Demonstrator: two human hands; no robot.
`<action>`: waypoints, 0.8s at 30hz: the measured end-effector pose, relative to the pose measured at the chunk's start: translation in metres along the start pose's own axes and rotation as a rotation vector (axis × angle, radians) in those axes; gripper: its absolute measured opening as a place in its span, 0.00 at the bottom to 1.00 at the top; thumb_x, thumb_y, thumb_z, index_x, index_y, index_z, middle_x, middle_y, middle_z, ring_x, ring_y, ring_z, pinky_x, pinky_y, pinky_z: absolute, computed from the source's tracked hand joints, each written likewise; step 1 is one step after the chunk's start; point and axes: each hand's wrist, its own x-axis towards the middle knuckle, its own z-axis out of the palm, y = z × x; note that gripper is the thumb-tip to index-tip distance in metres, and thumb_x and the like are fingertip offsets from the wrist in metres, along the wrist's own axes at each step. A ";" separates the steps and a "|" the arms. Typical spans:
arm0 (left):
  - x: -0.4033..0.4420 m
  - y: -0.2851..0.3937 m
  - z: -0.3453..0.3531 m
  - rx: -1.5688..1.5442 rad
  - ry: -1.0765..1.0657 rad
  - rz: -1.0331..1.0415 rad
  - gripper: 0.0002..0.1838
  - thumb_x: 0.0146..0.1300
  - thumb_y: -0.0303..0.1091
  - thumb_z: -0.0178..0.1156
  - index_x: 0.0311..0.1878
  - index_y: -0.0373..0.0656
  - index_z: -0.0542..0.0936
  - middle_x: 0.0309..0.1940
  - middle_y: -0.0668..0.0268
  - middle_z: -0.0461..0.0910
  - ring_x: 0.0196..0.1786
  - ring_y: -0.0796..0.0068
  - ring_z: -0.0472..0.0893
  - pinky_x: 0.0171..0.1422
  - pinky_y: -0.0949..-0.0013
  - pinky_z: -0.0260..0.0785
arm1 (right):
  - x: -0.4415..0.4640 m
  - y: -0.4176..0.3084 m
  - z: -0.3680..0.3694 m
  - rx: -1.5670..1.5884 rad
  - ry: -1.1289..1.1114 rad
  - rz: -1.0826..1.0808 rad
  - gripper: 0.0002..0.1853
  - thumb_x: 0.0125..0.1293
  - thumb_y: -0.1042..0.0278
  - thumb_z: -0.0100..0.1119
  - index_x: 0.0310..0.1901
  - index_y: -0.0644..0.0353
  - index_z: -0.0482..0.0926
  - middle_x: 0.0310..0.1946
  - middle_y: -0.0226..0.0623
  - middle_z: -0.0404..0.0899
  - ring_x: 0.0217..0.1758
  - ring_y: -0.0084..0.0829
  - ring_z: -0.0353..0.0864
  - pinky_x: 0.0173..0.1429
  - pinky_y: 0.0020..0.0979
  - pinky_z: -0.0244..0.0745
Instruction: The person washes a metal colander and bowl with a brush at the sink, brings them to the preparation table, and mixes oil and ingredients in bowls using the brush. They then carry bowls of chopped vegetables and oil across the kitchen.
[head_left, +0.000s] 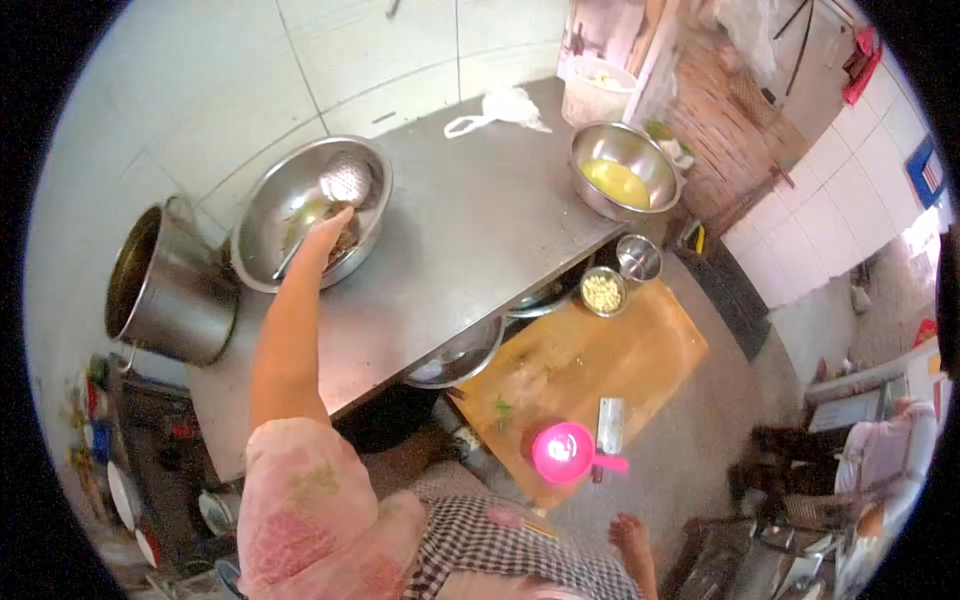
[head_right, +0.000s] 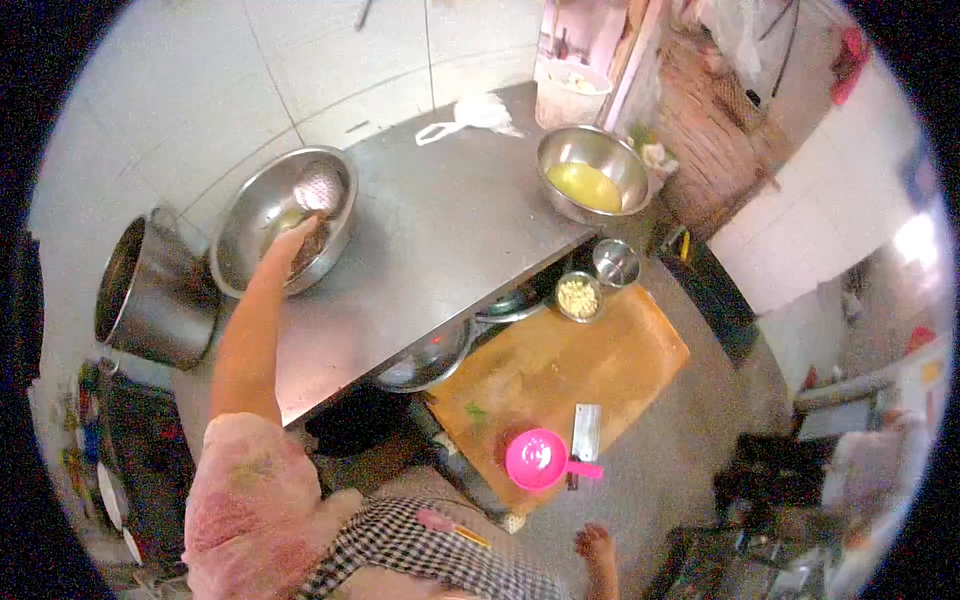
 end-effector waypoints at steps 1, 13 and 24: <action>0.005 -0.006 -0.006 0.044 -0.127 -0.022 0.27 0.50 0.48 0.62 0.45 0.34 0.75 0.39 0.56 0.77 0.39 0.64 0.74 0.42 0.60 0.65 | 0.000 -0.012 0.023 0.038 -0.042 0.027 0.15 0.62 0.62 0.55 0.45 0.63 0.71 0.27 0.37 0.77 0.26 0.29 0.77 0.28 0.29 0.72; -0.172 0.026 0.040 -0.201 -0.090 0.393 0.31 0.60 0.26 0.48 0.67 0.43 0.51 0.49 0.61 0.67 0.46 0.73 0.72 0.50 0.71 0.67 | -0.003 -0.208 0.255 -0.395 -0.522 -0.506 0.25 0.65 0.59 0.52 0.58 0.65 0.66 0.42 0.34 0.76 0.42 0.25 0.75 0.47 0.27 0.70; -0.257 0.030 0.265 -0.041 -1.182 0.615 0.20 0.56 0.37 0.61 0.51 0.38 0.73 0.44 0.61 0.77 0.49 0.68 0.76 0.53 0.66 0.67 | -0.007 -0.203 0.203 0.596 0.014 -0.312 0.18 0.58 0.70 0.55 0.49 0.62 0.65 0.31 0.37 0.72 0.30 0.29 0.74 0.32 0.32 0.73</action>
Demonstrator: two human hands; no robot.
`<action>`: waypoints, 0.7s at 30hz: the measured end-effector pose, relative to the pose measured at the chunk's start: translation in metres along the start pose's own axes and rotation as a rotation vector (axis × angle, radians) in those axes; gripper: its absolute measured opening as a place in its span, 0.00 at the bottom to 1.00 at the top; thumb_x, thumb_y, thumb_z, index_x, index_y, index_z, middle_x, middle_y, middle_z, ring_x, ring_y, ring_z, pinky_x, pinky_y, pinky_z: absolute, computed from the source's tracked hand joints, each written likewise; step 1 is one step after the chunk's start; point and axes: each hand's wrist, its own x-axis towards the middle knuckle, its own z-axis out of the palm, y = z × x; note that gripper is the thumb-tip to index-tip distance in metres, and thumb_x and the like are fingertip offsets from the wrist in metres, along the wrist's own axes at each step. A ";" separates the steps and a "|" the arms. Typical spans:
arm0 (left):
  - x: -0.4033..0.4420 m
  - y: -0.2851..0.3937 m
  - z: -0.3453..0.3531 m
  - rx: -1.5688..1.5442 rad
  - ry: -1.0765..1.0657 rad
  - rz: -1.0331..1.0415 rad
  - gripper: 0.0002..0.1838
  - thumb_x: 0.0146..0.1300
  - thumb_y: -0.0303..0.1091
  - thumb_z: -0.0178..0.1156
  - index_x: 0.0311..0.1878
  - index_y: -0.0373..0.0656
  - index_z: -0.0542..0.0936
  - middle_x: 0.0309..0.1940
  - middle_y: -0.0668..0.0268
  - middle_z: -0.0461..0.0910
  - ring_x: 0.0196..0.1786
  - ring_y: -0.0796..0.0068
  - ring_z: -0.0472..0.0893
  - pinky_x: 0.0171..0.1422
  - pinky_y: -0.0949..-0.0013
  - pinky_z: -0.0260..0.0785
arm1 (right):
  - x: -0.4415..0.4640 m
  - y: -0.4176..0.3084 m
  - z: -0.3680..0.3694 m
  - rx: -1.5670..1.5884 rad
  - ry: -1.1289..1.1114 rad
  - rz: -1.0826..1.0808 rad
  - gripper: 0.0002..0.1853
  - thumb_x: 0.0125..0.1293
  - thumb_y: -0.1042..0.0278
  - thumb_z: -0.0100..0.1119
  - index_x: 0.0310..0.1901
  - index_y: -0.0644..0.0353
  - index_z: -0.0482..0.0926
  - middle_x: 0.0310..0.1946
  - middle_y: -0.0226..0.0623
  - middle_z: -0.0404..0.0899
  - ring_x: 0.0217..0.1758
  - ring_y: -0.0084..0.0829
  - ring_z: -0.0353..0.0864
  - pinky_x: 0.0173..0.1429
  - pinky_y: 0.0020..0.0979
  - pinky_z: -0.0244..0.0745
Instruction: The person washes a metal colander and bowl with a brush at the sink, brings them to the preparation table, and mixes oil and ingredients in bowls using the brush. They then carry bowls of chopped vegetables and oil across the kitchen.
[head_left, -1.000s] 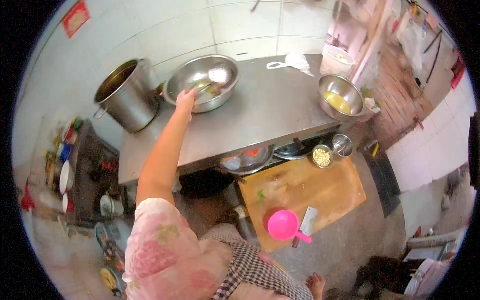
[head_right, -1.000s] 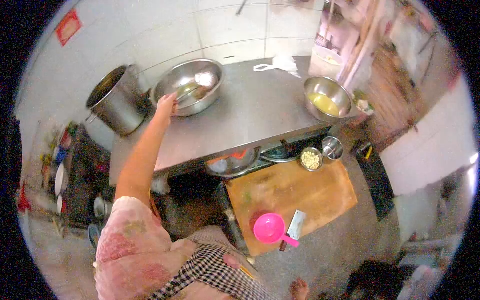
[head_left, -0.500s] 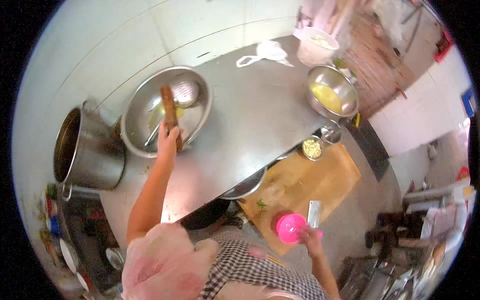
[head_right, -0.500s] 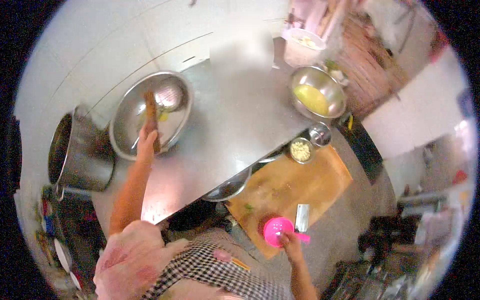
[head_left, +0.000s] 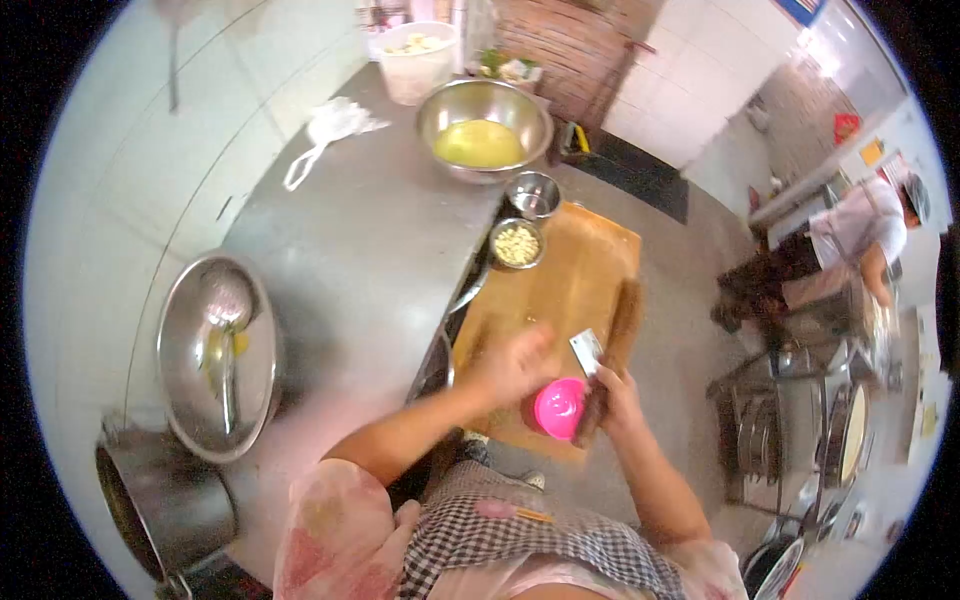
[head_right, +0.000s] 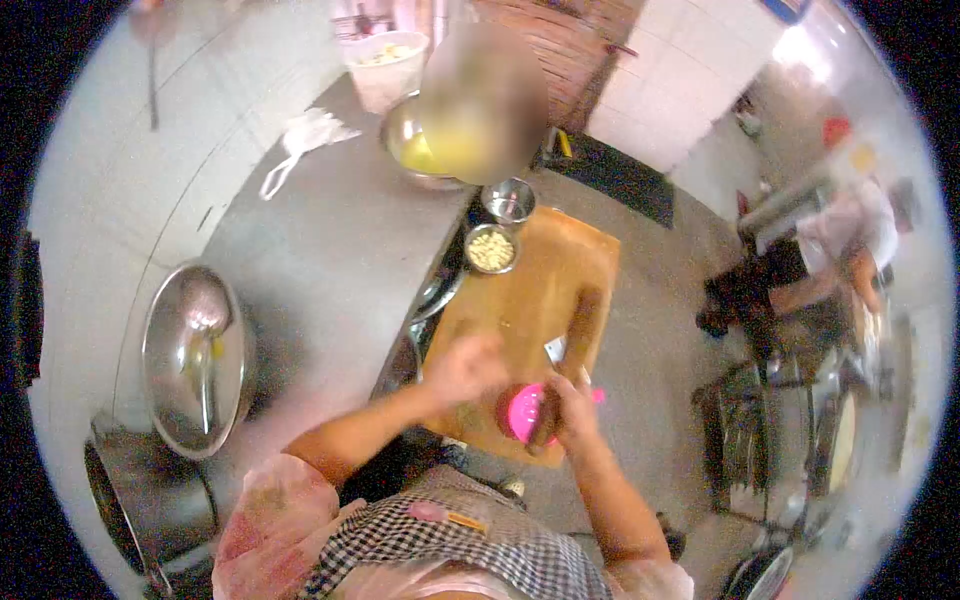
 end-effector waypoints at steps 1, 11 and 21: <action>0.035 -0.017 -0.022 -0.092 0.048 -0.187 0.18 0.56 0.38 0.60 0.49 0.41 0.74 0.43 0.62 0.78 0.45 0.71 0.76 0.45 0.67 0.69 | -0.007 0.007 -0.035 0.005 0.075 -0.001 0.13 0.58 0.71 0.53 0.45 0.60 0.66 0.26 0.33 0.71 0.25 0.29 0.72 0.28 0.32 0.71; 0.268 -0.111 -0.218 0.974 0.386 0.071 0.23 0.50 0.28 0.64 0.51 0.39 0.75 0.44 0.53 0.78 0.44 0.60 0.78 0.50 0.63 0.67 | -0.260 0.129 -0.240 0.081 1.175 0.083 0.08 0.53 0.72 0.57 0.33 0.62 0.70 0.20 0.35 0.71 0.20 0.31 0.72 0.25 0.34 0.68; 0.227 -0.058 -0.124 0.697 0.417 0.085 0.12 0.50 0.21 0.54 0.41 0.34 0.75 0.33 0.61 0.75 0.35 0.69 0.75 0.39 0.69 0.67 | -0.420 0.319 -0.284 0.392 1.623 0.288 0.10 0.49 0.76 0.57 0.34 0.62 0.69 0.19 0.36 0.70 0.17 0.31 0.70 0.19 0.34 0.66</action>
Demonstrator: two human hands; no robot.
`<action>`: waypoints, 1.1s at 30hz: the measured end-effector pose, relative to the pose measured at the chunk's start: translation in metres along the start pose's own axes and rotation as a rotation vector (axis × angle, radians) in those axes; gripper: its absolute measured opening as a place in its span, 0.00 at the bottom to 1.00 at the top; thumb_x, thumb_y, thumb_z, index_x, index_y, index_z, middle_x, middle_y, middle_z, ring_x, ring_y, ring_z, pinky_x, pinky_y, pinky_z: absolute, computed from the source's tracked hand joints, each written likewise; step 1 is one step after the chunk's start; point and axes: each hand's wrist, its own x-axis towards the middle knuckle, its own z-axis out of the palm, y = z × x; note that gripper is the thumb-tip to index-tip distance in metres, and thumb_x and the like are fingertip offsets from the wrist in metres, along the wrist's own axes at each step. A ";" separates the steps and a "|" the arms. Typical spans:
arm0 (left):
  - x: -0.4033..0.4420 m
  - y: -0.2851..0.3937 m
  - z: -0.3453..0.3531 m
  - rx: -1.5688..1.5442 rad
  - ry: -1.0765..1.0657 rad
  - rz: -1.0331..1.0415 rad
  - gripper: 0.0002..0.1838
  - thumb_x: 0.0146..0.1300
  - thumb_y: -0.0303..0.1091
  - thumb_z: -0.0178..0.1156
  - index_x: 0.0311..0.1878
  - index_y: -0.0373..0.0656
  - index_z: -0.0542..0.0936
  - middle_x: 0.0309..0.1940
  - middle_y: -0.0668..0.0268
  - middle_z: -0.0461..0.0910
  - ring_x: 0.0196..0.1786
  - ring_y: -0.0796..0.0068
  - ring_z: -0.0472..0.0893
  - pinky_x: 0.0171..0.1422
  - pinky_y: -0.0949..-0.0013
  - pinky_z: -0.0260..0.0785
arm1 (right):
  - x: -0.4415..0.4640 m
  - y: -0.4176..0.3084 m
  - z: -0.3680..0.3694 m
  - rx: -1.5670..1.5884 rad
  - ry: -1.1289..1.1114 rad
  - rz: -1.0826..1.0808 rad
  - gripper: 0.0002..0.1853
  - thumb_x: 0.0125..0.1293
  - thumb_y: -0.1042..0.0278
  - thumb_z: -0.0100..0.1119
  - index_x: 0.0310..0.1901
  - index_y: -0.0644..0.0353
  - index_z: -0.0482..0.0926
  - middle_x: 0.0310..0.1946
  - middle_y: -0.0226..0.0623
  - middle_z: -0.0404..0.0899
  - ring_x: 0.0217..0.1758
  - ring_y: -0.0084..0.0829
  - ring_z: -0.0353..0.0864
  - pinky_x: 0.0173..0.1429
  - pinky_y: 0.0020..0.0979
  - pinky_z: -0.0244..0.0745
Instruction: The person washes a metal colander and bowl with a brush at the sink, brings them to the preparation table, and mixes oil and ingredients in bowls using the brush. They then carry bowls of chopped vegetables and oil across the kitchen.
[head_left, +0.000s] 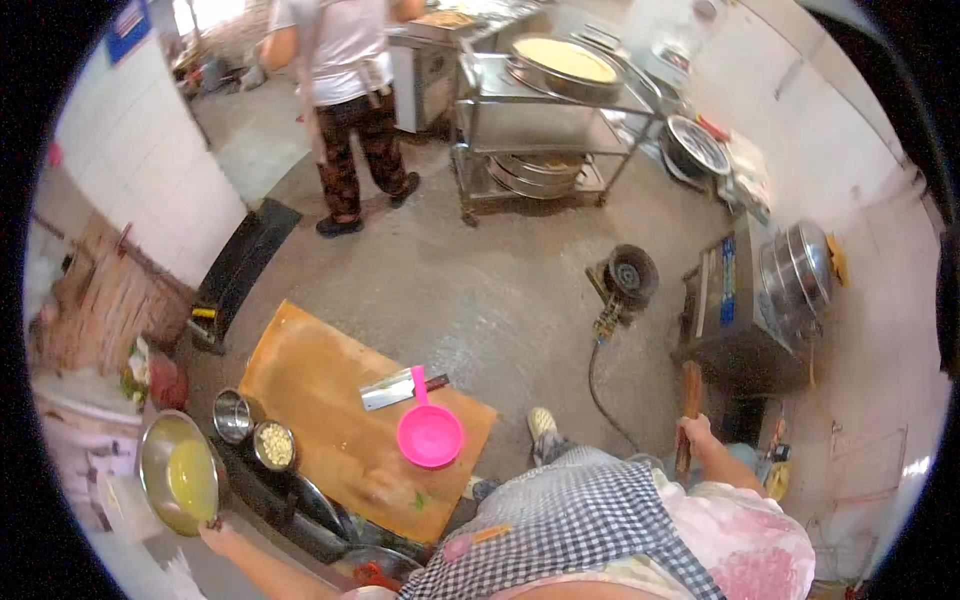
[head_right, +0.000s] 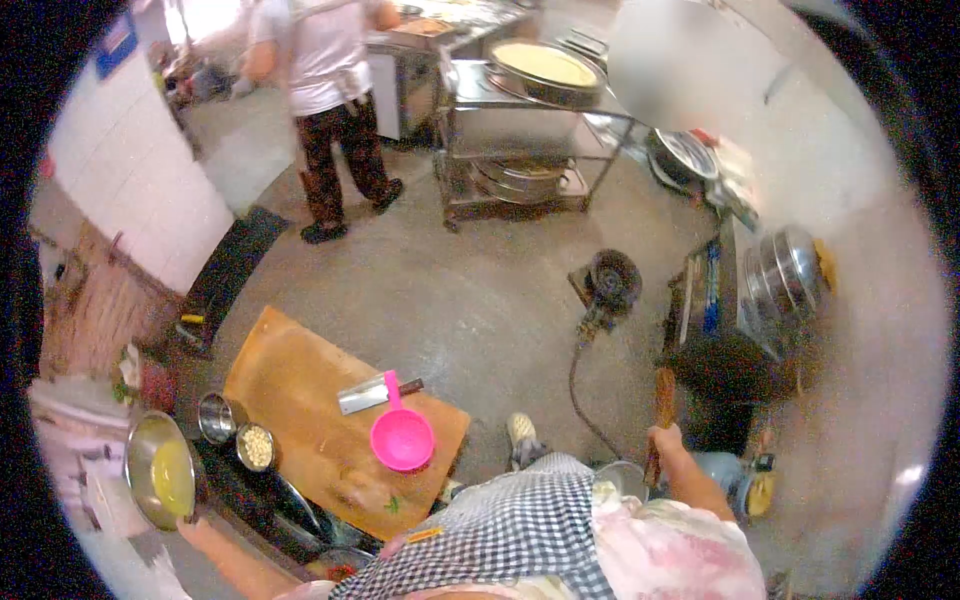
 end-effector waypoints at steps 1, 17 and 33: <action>-0.004 0.015 0.004 -0.064 0.016 -0.061 0.11 0.51 0.23 0.54 0.40 0.34 0.75 0.33 0.61 0.75 0.34 0.69 0.74 0.38 0.69 0.67 | 0.002 -0.003 -0.001 0.010 -0.007 0.009 0.08 0.51 0.75 0.57 0.33 0.63 0.69 0.18 0.37 0.70 0.16 0.32 0.71 0.19 0.35 0.67; -0.230 0.411 0.212 -0.847 -0.466 -0.116 0.27 0.49 0.23 0.52 0.56 0.31 0.64 0.52 0.50 0.67 0.51 0.58 0.70 0.56 0.56 0.64 | 0.254 -0.183 -0.024 0.344 -0.135 0.068 0.15 0.56 0.71 0.59 0.41 0.60 0.63 0.25 0.36 0.71 0.18 0.30 0.73 0.17 0.32 0.70; -0.463 1.026 0.605 -1.129 -1.090 -0.622 0.23 0.50 0.21 0.51 0.52 0.27 0.63 0.48 0.48 0.68 0.49 0.55 0.74 0.57 0.55 0.72 | 0.479 -0.328 -0.045 0.642 0.031 0.221 0.07 0.58 0.70 0.53 0.38 0.60 0.71 0.23 0.34 0.73 0.22 0.29 0.75 0.24 0.31 0.74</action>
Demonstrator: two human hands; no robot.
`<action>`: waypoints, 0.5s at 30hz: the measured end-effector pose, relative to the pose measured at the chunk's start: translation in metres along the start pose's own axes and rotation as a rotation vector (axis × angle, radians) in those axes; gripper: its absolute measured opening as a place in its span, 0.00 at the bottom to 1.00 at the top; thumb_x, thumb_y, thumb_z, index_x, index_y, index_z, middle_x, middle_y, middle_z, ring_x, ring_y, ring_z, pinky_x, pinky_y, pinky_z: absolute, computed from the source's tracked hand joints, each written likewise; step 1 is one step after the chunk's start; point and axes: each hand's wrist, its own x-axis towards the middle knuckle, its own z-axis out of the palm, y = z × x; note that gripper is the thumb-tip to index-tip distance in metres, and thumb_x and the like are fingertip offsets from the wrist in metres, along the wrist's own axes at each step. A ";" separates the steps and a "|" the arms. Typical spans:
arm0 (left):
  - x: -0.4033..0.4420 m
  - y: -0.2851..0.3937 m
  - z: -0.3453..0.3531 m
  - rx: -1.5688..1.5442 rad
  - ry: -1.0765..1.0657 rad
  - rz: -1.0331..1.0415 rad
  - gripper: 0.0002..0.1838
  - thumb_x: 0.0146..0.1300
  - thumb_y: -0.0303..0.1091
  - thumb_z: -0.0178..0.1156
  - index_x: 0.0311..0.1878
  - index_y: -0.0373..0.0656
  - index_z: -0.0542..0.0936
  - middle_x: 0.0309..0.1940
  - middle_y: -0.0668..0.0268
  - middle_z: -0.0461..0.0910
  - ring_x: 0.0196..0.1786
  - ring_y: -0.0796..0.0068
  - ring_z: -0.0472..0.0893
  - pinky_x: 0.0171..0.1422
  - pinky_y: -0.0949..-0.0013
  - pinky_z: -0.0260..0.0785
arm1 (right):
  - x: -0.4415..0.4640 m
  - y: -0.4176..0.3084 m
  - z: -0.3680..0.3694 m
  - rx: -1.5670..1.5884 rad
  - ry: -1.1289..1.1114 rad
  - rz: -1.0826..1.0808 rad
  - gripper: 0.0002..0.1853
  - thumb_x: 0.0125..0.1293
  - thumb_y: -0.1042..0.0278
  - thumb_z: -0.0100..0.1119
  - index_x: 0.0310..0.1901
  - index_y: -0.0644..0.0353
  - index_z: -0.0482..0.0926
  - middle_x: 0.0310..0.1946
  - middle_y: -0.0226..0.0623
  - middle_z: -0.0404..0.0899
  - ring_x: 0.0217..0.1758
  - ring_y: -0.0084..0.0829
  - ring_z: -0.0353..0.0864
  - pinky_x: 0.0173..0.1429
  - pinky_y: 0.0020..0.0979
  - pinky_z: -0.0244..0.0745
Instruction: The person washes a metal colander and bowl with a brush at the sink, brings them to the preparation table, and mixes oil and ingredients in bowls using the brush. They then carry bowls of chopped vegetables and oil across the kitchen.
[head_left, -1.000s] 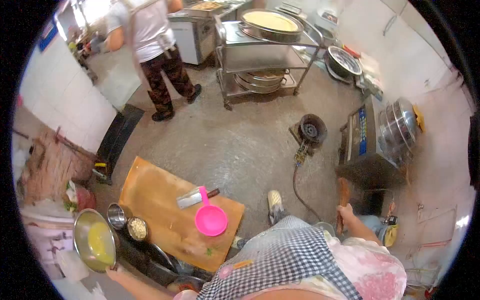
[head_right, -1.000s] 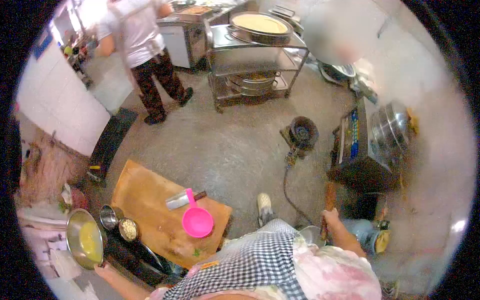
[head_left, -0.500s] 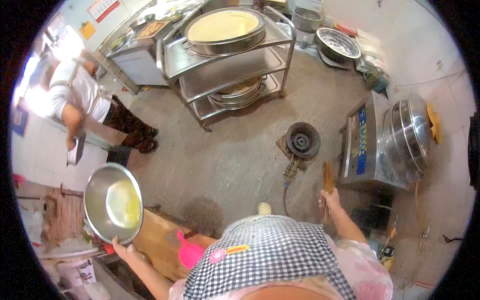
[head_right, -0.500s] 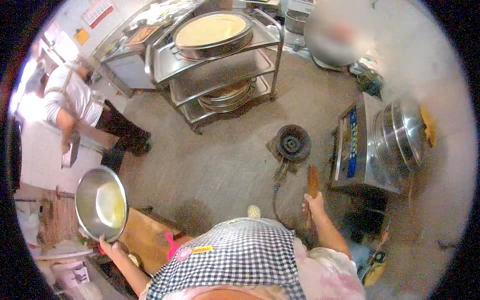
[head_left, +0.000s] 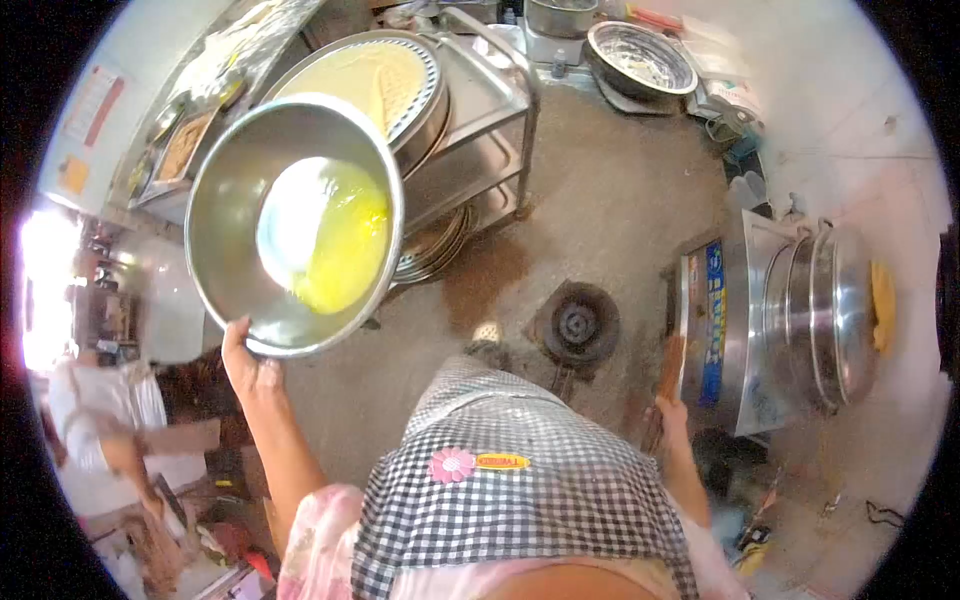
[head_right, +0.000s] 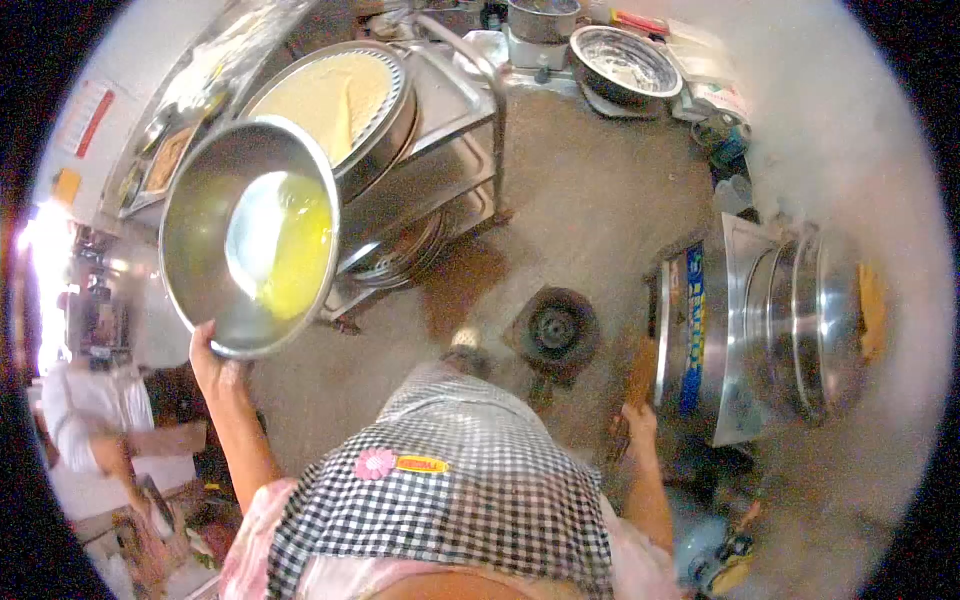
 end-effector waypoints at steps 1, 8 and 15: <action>0.020 -0.009 0.033 -0.024 -0.072 -0.036 0.23 0.50 0.21 0.50 0.52 0.27 0.63 0.46 0.49 0.69 0.48 0.55 0.75 0.55 0.55 0.73 | -0.003 -0.007 -0.003 -0.077 -0.045 -0.077 0.06 0.59 0.69 0.53 0.35 0.61 0.72 0.21 0.35 0.74 0.21 0.30 0.75 0.24 0.31 0.71; 0.099 -0.080 0.246 0.013 -0.192 -0.103 0.21 0.47 0.20 0.50 0.48 0.29 0.68 0.45 0.53 0.74 0.47 0.56 0.76 0.55 0.53 0.72 | 0.031 -0.044 0.015 -0.068 0.217 0.242 0.05 0.56 0.72 0.55 0.33 0.60 0.72 0.20 0.35 0.74 0.18 0.31 0.74 0.23 0.32 0.71; 0.157 -0.173 0.372 -0.088 -0.139 -0.083 0.20 0.46 0.21 0.51 0.48 0.31 0.69 0.45 0.55 0.75 0.48 0.58 0.76 0.56 0.53 0.70 | 0.203 -0.123 0.023 -0.491 0.187 0.077 0.05 0.56 0.70 0.57 0.31 0.61 0.74 0.20 0.32 0.74 0.20 0.27 0.73 0.26 0.30 0.69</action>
